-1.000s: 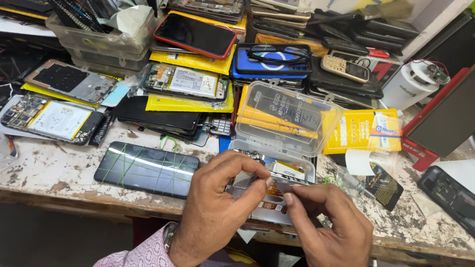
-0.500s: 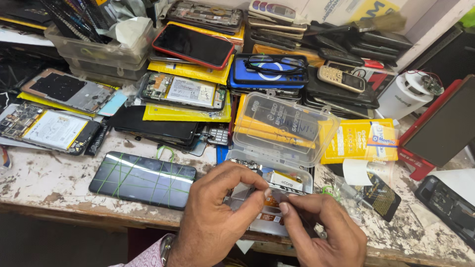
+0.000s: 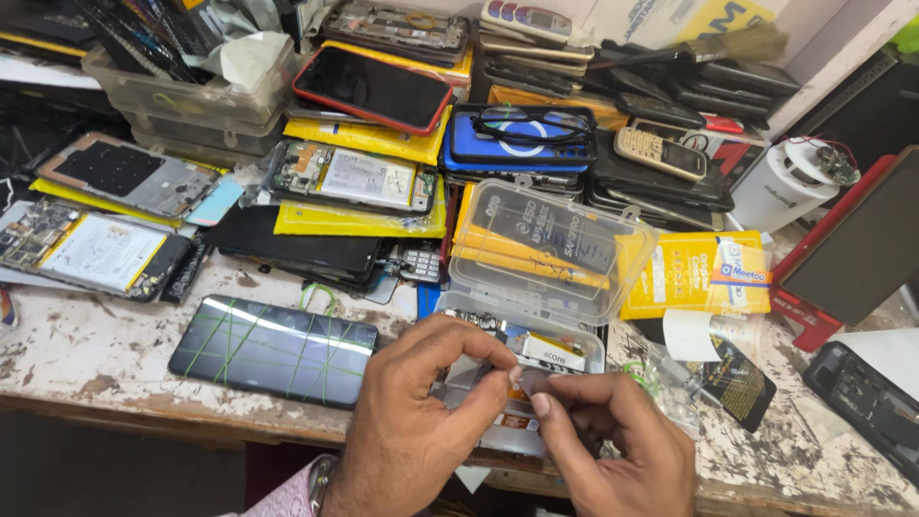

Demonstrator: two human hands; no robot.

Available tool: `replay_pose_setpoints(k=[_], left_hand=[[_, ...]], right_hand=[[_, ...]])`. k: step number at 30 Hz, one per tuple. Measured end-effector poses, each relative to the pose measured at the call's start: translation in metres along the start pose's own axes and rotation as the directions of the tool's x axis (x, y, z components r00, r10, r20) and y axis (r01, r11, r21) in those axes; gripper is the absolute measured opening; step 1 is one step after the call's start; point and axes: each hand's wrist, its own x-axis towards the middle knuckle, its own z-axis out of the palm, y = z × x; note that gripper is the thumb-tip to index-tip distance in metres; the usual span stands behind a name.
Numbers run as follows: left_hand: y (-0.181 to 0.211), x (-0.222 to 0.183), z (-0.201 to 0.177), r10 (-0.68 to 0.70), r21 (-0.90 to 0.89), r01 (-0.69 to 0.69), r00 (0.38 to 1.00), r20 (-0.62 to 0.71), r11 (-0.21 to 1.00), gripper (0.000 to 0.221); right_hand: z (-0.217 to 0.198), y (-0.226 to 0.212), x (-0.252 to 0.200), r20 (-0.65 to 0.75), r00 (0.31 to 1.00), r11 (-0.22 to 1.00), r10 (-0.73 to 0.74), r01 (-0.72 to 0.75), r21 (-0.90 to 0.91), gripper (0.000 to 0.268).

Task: The person assembles a mobile phone by connecting ribbon cables to the motherboard and chassis, then places the internal components into the phone housing.

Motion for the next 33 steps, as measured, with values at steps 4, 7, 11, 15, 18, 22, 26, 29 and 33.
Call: replay_pose_setpoints(k=[4,7,11,15,18,22,26,29,33], left_hand=[[0.0001,0.0006,0.0012,0.003,-0.003,-0.003,1.000,-0.016,1.000,0.009],[0.0002,0.0002,0.0005,0.016,0.005,-0.016,1.000,-0.007,1.000,0.008],[0.0009,0.0001,0.0007,-0.046,-0.012,0.046,0.999,-0.001,0.999,0.009],[-0.0007,0.0000,-0.0003,-0.050,0.002,0.050,0.999,0.002,0.999,0.011],[-0.0021,-0.0024,0.0002,-0.040,0.003,0.040,0.999,0.003,0.999,0.011],[-0.0032,-0.0019,0.0017,-0.039,0.012,0.040,0.999,-0.005,0.999,0.012],[-0.0041,-0.0031,0.0008,-0.099,-0.004,0.099,0.995,0.018,0.995,0.012],[-0.0048,-0.0041,0.0002,-0.053,0.006,0.053,0.998,0.015,0.999,0.012],[-0.0063,-0.0045,0.0010,-0.018,0.011,0.018,1.000,0.010,1.000,0.013]], right_hand=[[0.0029,-0.0016,0.0008,0.012,0.986,0.984,0.168,-0.169,0.060,0.021],[0.0050,-0.0023,0.0010,0.067,0.982,0.969,0.174,-0.183,0.165,0.013],[0.0072,-0.0037,0.0032,0.090,0.963,0.944,0.253,-0.266,0.194,0.018],[0.0077,-0.0033,0.0037,0.096,0.948,0.929,0.303,-0.316,0.191,0.018],[0.0065,-0.0012,0.0020,0.114,0.947,0.924,0.302,-0.320,0.209,0.018],[0.0081,0.0021,0.0023,0.132,0.945,0.913,0.301,-0.325,0.245,0.020],[0.0093,0.0031,0.0011,0.143,0.951,0.920,0.273,-0.302,0.251,0.015],[0.0101,0.0017,0.0014,0.146,0.941,0.909,0.305,-0.334,0.249,0.016],[0.0104,0.0007,0.0023,0.148,0.938,0.906,0.313,-0.342,0.250,0.019]])
